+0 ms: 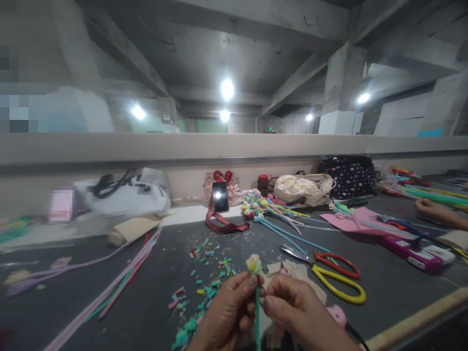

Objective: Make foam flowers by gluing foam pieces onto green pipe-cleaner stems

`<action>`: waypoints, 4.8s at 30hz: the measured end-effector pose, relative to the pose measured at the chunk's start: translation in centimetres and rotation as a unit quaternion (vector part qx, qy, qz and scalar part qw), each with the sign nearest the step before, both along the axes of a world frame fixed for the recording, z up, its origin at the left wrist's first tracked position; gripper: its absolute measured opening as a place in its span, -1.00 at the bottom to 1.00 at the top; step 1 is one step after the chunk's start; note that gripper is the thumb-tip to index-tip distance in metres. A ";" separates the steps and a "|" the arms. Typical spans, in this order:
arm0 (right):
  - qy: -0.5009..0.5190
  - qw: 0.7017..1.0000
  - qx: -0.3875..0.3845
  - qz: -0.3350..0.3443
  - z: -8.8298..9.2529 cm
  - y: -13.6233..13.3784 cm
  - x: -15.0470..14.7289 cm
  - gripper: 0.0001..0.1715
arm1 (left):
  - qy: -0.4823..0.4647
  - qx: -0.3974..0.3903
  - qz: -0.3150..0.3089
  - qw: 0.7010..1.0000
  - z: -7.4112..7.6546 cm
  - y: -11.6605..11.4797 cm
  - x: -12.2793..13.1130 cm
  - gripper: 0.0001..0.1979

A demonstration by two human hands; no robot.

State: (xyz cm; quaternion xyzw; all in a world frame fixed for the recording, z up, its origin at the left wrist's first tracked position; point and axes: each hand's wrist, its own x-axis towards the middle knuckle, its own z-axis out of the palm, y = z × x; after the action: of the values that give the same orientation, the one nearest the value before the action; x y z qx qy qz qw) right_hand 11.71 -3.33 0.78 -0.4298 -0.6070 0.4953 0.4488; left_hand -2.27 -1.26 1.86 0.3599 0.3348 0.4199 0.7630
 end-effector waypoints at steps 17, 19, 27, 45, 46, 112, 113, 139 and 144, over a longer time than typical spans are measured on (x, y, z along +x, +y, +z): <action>0.073 0.997 -0.020 0.004 1.1 0.6 -1.8 -0.62 | 0.025 0.065 0.013 0.997 -0.5 0.3 0.0 -0.67; 0.063 0.998 -0.026 0.002 0.8 0.7 -1.6 -0.63 | 0.025 0.067 0.007 0.997 -0.5 0.2 0.0 -0.72; 0.005 0.998 -0.052 -0.030 0.8 0.7 -1.0 -0.72 | 0.051 0.045 0.033 0.997 -0.9 0.6 0.0 -0.74; 0.104 0.988 -0.021 -0.108 1.0 1.7 -0.2 -0.77 | 0.070 0.036 -0.013 0.997 -0.8 0.4 0.2 -0.82; 0.095 0.989 -0.010 -0.114 0.8 1.8 -0.2 -0.77 | 0.067 0.034 -0.013 0.997 -0.8 0.4 0.2 -0.81; 0.029 0.993 -0.035 -0.108 1.3 1.1 0.1 -0.80 | 0.099 0.110 0.019 0.989 -0.5 0.4 -0.8 -0.79; 0.031 0.993 -0.035 -0.106 1.3 1.1 0.1 -0.80 | 0.101 0.106 0.023 0.989 -0.4 0.3 -0.8 -0.76; 0.031 0.995 -0.031 -0.092 1.2 0.8 0.1 -0.82 | 0.145 0.108 0.068 0.981 0.2 -0.1 -0.5 -0.87; 0.044 0.994 -0.034 -0.096 1.5 0.7 0.1 -0.81 | 0.190 0.134 0.058 0.971 0.0 0.1 0.0 -0.89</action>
State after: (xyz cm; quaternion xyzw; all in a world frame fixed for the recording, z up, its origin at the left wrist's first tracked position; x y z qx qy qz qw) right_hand 11.84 -2.67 2.30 -0.4784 -0.5255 0.4888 0.5061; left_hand -2.30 -1.11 1.87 0.5125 0.4347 0.4279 0.6044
